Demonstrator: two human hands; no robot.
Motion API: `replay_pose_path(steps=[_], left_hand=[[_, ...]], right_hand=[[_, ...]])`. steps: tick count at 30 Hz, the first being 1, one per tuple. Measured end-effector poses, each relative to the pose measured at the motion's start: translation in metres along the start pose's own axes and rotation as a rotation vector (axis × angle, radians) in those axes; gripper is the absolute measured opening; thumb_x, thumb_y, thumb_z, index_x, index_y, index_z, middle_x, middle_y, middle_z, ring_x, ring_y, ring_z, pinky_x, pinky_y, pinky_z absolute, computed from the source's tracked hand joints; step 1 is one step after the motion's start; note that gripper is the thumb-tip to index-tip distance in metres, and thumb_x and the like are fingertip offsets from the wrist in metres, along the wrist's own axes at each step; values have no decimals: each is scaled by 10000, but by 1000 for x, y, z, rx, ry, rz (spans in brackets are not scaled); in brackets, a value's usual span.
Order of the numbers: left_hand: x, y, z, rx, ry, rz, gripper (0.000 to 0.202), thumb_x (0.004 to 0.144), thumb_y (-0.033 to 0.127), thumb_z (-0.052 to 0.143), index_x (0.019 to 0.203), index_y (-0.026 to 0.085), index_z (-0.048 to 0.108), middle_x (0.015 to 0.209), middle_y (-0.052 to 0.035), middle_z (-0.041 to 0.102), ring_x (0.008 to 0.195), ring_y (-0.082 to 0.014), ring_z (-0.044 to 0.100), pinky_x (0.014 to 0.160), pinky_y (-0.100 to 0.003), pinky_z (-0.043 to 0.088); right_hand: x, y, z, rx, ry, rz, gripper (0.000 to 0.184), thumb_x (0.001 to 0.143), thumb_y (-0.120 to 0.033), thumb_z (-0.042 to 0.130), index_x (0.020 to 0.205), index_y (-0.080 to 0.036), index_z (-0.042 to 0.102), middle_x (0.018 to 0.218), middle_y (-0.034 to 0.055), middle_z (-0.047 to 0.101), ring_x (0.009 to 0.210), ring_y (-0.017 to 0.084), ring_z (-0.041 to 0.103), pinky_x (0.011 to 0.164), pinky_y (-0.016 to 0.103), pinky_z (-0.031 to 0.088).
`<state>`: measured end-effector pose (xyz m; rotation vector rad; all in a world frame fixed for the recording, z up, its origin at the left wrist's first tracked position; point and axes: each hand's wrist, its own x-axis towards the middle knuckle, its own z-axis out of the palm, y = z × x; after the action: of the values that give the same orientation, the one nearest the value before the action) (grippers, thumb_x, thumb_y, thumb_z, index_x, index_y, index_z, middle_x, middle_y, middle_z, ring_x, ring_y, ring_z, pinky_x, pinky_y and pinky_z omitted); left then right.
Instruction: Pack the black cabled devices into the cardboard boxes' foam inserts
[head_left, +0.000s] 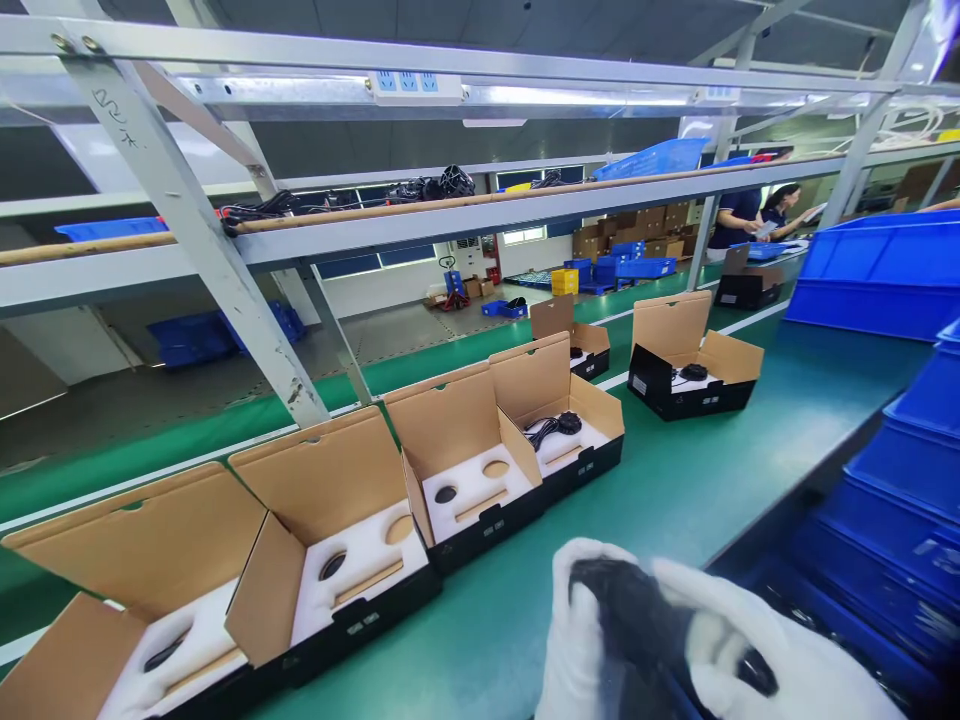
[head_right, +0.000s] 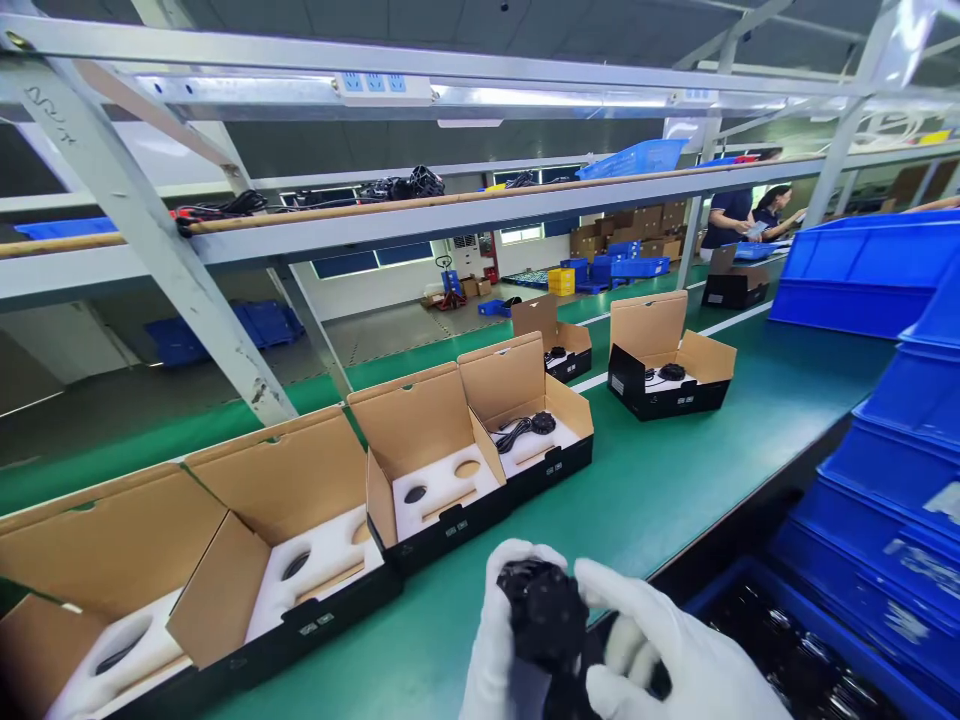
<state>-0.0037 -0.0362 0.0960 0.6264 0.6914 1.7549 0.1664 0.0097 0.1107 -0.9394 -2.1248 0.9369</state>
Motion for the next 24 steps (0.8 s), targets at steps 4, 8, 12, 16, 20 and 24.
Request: replay_pose_path(steps=[4, 8, 12, 16, 20, 24], left_hand=[[-7, -14, -9, 674, 129, 435, 658, 550, 494, 938, 1095, 249, 663, 1153, -129, 675, 1078, -325, 630, 1041, -437, 479], [-15, -21, -8, 991, 233, 642, 772, 595, 300, 930, 1265, 267, 548, 1161, -110, 700, 1119, -303, 636, 1079, -399, 450], [-23, -5, -3, 1021, 244, 457, 1038, 614, 334, 906, 1451, 250, 297, 1322, -132, 605, 1054, -289, 644, 1062, -423, 476], [-28, 12, -7, 751, 185, 241, 1008, 582, 393, 926, 1434, 294, 395, 1375, -118, 571, 967, -298, 647, 1085, -492, 471], [-28, 12, -5, 800, 243, 259, 944, 625, 371, 895, 1438, 305, 420, 1337, -96, 606, 918, -275, 645, 1079, -493, 472], [-22, 18, 10, 1019, 273, 467, 710, 571, 288, 916, 1224, 329, 638, 1195, -76, 684, 979, -312, 632, 1058, -494, 440]], right_hand=[[10, -6, 13, 364, -153, 190, 936, 741, -504, 774, 1545, -275, 351, 1416, 121, 586, 1270, 329, 583, 1073, 420, 507], [20, -13, 16, 732, -178, 148, 758, 746, -477, 790, 1429, -312, 509, 1460, 106, 547, 1339, 323, 518, 1126, 468, 430], [25, 2, 25, 932, -141, 145, 611, 803, -740, 575, 1277, -358, 631, 1295, 69, 671, 1225, 285, 615, 998, 428, 529], [26, 21, 46, 1003, -107, 214, 847, 835, -871, 161, 1247, -310, 643, 1106, 98, 737, 1020, 228, 707, 783, 323, 604], [25, 20, 54, 920, -171, 215, 880, 878, -824, 83, 1350, -267, 574, 1154, 116, 722, 955, 211, 721, 679, 284, 594], [26, -1, 37, 775, -194, 126, 655, 910, -723, 418, 1401, -307, 542, 1244, 69, 693, 1155, 256, 649, 951, 386, 551]])
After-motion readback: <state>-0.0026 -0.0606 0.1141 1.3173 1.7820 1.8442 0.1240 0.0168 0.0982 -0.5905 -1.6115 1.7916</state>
